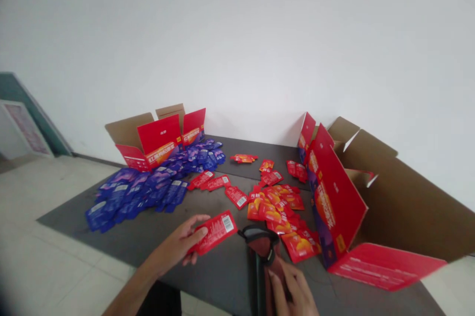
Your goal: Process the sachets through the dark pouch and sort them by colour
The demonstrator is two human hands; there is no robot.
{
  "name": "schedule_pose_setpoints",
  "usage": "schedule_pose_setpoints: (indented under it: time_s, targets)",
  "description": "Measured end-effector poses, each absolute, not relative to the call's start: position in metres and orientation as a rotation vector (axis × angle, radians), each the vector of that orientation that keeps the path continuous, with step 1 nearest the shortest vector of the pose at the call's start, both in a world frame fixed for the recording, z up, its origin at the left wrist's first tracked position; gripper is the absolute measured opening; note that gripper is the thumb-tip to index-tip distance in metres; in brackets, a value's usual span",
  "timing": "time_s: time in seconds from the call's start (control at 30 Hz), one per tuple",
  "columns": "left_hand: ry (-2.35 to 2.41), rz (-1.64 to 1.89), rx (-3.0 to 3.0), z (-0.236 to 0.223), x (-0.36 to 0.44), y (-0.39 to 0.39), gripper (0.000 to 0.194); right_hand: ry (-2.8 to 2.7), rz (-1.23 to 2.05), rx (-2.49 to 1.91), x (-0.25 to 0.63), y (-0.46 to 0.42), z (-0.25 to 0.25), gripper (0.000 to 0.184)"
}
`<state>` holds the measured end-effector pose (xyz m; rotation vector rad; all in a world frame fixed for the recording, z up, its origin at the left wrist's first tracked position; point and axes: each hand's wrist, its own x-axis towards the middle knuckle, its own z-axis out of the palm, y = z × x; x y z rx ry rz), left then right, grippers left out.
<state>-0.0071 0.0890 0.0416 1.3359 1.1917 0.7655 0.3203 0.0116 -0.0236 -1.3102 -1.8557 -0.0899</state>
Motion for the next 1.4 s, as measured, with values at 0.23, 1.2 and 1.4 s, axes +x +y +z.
schedule_pose_setpoints:
  time_s: [0.23,1.2,1.4]
  targets:
    - [1.398,0.754,1.511,-0.005,-0.011,0.051,0.067,-1.582,0.206,-1.565,0.312,0.007,-0.022,0.034]
    - [1.317,1.005,2.869,-0.029,0.002,-0.004,0.038,-2.412,0.18,-1.119,0.195,0.139,0.041,0.03]
    - [1.391,1.188,2.618,-0.04,0.012,-0.008,0.043,-2.51,0.343,-0.944,0.19,0.084,0.046,0.034]
